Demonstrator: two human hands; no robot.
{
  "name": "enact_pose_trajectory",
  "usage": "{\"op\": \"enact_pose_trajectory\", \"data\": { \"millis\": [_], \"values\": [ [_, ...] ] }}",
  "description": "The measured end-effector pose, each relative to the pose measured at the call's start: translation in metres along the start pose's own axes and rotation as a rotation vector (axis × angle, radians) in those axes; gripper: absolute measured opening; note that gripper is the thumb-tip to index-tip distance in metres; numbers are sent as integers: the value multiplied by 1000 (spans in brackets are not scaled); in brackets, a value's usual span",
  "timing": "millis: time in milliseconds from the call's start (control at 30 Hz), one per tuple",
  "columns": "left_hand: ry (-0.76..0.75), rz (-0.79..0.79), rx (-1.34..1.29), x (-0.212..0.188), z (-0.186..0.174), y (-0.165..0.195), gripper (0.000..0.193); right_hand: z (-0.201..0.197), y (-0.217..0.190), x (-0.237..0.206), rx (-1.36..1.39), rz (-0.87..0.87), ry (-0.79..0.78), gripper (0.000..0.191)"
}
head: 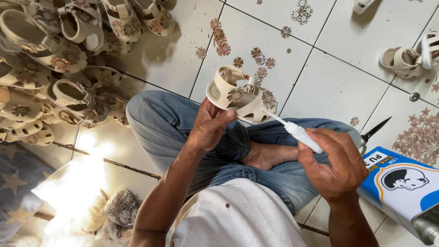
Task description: The person sits on the floor and decorates a white child's sandal by applying glue from a small bottle and attaching small flower-shaped embellishments. They repeat the process of applying glue and pressing on multiple flowers to the upper part of the sandal.
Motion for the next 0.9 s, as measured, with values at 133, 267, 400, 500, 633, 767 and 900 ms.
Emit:
{"op": "enact_pose_trajectory", "data": {
  "millis": [133, 267, 400, 500, 633, 767, 900],
  "values": [
    [-5, 2, -6, 0, 0, 0, 67, 3, -2, 2, -6, -13, -13, 27],
    [4, -4, -8, 0, 1, 0, 68, 3, -3, 3, -25, -28, -22, 27],
    [-17, 2, -16, 0, 4, 1, 66, 3, -3, 2, -25, -28, -23, 27],
    [-27, 6, -31, 0, 6, 1, 66, 4, -2, 2, -16, -38, -26, 27],
    [-34, 0, -40, 0, 6, 0, 64, 6, 0, 1, -23, -41, -35, 27],
    [-29, 2, -41, 0, 5, -2, 65, 6, 0, 0, -14, -54, -32, 27],
    [-7, -26, -29, 1, 1, -5, 64, 4, 1, -2, -11, -40, -11, 26]
  ]
}}
Point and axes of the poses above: each hand's wrist, its own x-axis towards the middle knuckle, its own z-axis out of the palm, y = z × x, the point moved 9 cm from there along x, towards the middle knuckle, and after that the axes turned 14 degrees about -y, right-handed, at the moved point
